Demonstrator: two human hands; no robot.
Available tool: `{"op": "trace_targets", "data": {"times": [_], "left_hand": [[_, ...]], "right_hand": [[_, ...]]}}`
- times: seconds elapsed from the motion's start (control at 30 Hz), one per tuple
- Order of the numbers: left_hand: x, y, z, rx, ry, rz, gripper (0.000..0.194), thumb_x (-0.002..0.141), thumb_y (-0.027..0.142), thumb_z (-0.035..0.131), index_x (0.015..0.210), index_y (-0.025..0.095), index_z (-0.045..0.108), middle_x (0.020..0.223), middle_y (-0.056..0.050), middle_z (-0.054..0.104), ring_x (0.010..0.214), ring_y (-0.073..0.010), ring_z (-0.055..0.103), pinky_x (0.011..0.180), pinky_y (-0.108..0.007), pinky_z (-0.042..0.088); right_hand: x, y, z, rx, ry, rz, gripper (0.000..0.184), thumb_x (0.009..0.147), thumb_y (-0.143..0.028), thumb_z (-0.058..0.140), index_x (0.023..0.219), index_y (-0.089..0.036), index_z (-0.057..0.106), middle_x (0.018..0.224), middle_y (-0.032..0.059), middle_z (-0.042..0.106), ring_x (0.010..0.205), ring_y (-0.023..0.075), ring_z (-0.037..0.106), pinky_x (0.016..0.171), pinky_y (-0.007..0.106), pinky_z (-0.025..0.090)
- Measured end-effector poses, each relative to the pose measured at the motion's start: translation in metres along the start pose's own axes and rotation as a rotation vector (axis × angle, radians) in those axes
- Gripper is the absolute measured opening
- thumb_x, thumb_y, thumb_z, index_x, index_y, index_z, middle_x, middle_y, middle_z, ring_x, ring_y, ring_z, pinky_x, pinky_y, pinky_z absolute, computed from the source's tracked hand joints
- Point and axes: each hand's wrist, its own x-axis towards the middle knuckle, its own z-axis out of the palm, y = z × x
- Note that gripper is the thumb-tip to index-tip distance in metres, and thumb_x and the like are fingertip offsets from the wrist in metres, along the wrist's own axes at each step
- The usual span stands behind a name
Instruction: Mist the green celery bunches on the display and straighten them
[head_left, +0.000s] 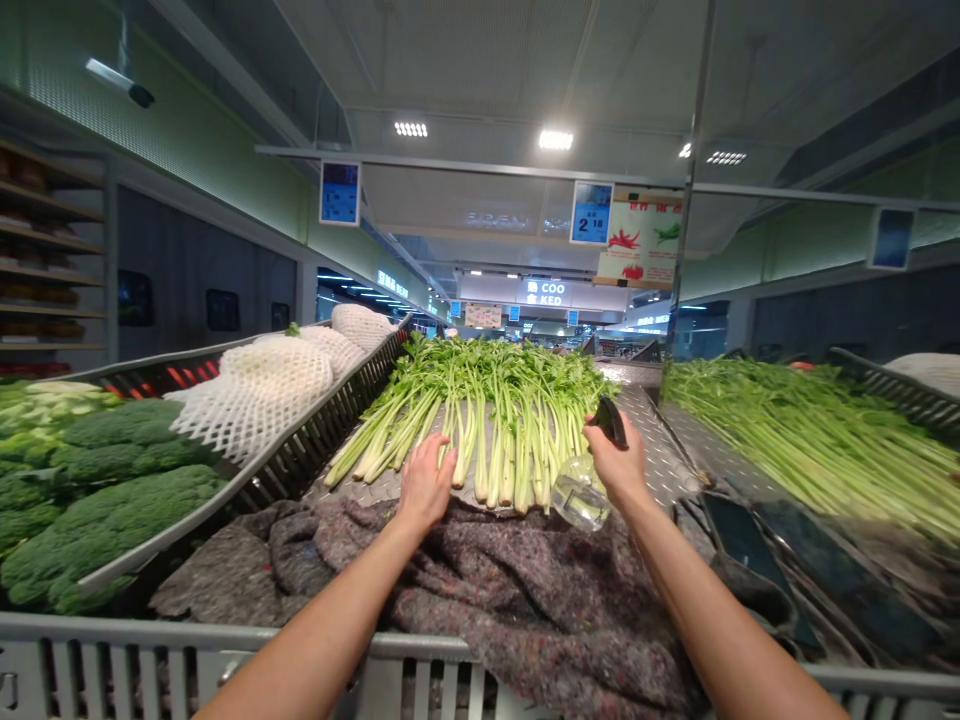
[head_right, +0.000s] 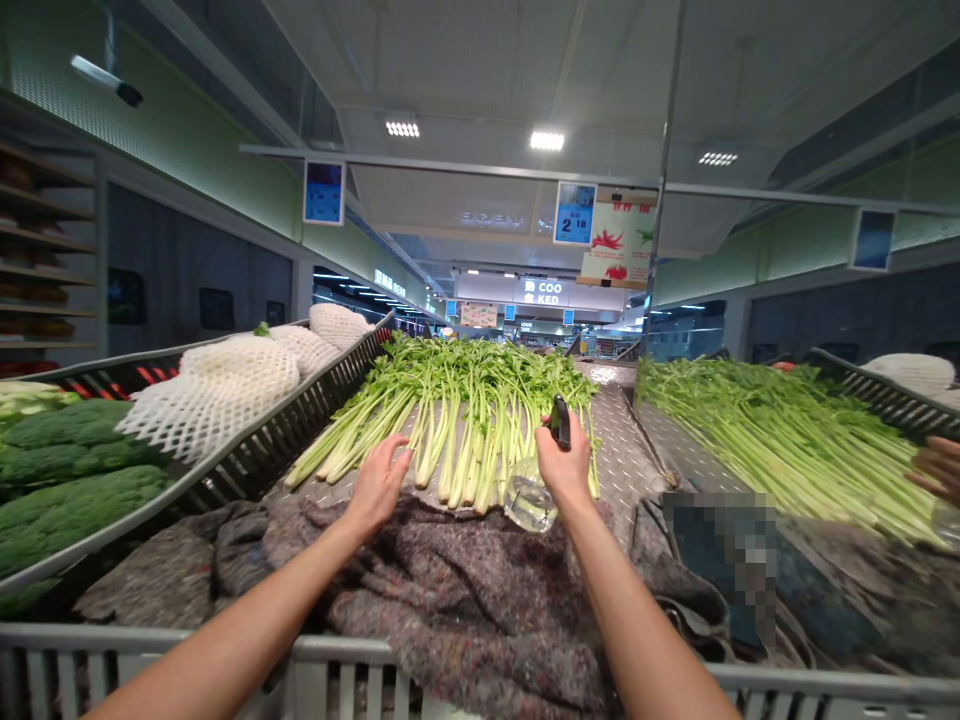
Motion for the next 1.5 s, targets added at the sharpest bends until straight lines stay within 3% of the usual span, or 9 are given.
{"op": "trace_targets", "data": {"times": [0.17, 0.33, 0.53, 0.7, 0.87, 1.03, 1.27, 1.5], "left_hand": [[-0.002, 0.008, 0.000, -0.006, -0.015, 0.037, 0.034, 0.081, 0.035, 0.031, 0.101, 0.016, 0.050, 0.115, -0.011, 0.050, 0.111, -0.0218, 0.042, 0.094, -0.041, 0.033], [-0.005, 0.019, 0.002, 0.003, -0.020, 0.123, 0.034, 0.082, 0.035, 0.030, 0.106, 0.017, 0.046, 0.122, -0.010, 0.045, 0.115, -0.0212, 0.038, 0.096, -0.042, 0.031], [0.000, 0.045, 0.009, 0.027, -0.089, 0.240, 0.035, 0.081, 0.034, 0.035, 0.110, 0.016, 0.044, 0.130, -0.011, 0.037, 0.120, -0.0220, 0.033, 0.098, -0.043, 0.027], [0.001, 0.063, 0.017, -0.017, -0.088, 0.241, 0.035, 0.082, 0.034, 0.033, 0.109, 0.015, 0.045, 0.130, -0.012, 0.037, 0.120, -0.0215, 0.033, 0.099, -0.041, 0.027], [-0.010, 0.058, 0.024, -0.028, -0.120, 0.201, 0.035, 0.082, 0.034, 0.033, 0.108, 0.015, 0.046, 0.129, -0.012, 0.038, 0.120, -0.0228, 0.033, 0.099, -0.043, 0.027], [-0.013, 0.050, 0.019, -0.039, -0.109, 0.167, 0.034, 0.082, 0.033, 0.033, 0.107, 0.016, 0.046, 0.128, -0.012, 0.039, 0.118, -0.0225, 0.035, 0.098, -0.043, 0.028], [-0.014, 0.056, 0.016, -0.044, -0.134, 0.168, 0.034, 0.082, 0.033, 0.033, 0.108, 0.015, 0.046, 0.129, -0.012, 0.038, 0.119, -0.0221, 0.033, 0.099, -0.043, 0.027], [-0.017, 0.057, 0.017, -0.037, -0.146, 0.170, 0.035, 0.082, 0.035, 0.033, 0.109, 0.015, 0.046, 0.128, -0.011, 0.039, 0.119, -0.0222, 0.034, 0.098, -0.043, 0.028]], "right_hand": [[0.005, 0.019, -0.016, -0.087, 0.066, -0.021, 0.029, 0.059, -0.031, 0.050, 0.084, -0.018, 0.059, 0.070, -0.0001, 0.058, 0.060, 0.0143, 0.049, 0.057, 0.025, 0.035], [0.000, 0.040, -0.019, -0.135, 0.074, 0.017, 0.031, 0.057, -0.032, 0.050, 0.082, -0.017, 0.059, 0.069, 0.0006, 0.057, 0.063, 0.0155, 0.049, 0.059, 0.026, 0.035], [-0.005, 0.037, -0.017, -0.130, 0.013, -0.013, 0.030, 0.060, -0.034, 0.049, 0.084, -0.018, 0.058, 0.067, -0.0007, 0.055, 0.060, 0.0144, 0.048, 0.056, 0.024, 0.034], [-0.007, 0.027, -0.019, -0.132, 0.033, -0.049, 0.025, 0.061, -0.031, 0.048, 0.080, -0.018, 0.057, 0.068, -0.0010, 0.055, 0.062, 0.0142, 0.049, 0.057, 0.024, 0.034], [-0.008, 0.026, -0.018, -0.121, 0.011, -0.054, 0.026, 0.062, -0.033, 0.048, 0.080, -0.018, 0.058, 0.067, -0.0009, 0.056, 0.060, 0.0137, 0.049, 0.056, 0.024, 0.035], [-0.008, 0.034, -0.017, -0.103, 0.083, 0.012, 0.029, 0.060, -0.033, 0.050, 0.084, -0.019, 0.058, 0.072, -0.0006, 0.057, 0.063, 0.0140, 0.049, 0.059, 0.024, 0.035], [-0.005, 0.032, -0.020, -0.074, 0.150, 0.049, 0.032, 0.059, -0.031, 0.051, 0.087, -0.019, 0.059, 0.073, -0.0006, 0.058, 0.066, 0.0152, 0.050, 0.061, 0.025, 0.036], [-0.007, 0.031, -0.020, -0.111, 0.085, -0.055, 0.023, 0.061, -0.030, 0.050, 0.080, -0.019, 0.058, 0.068, -0.0016, 0.056, 0.061, 0.0134, 0.048, 0.058, 0.023, 0.035]]}}
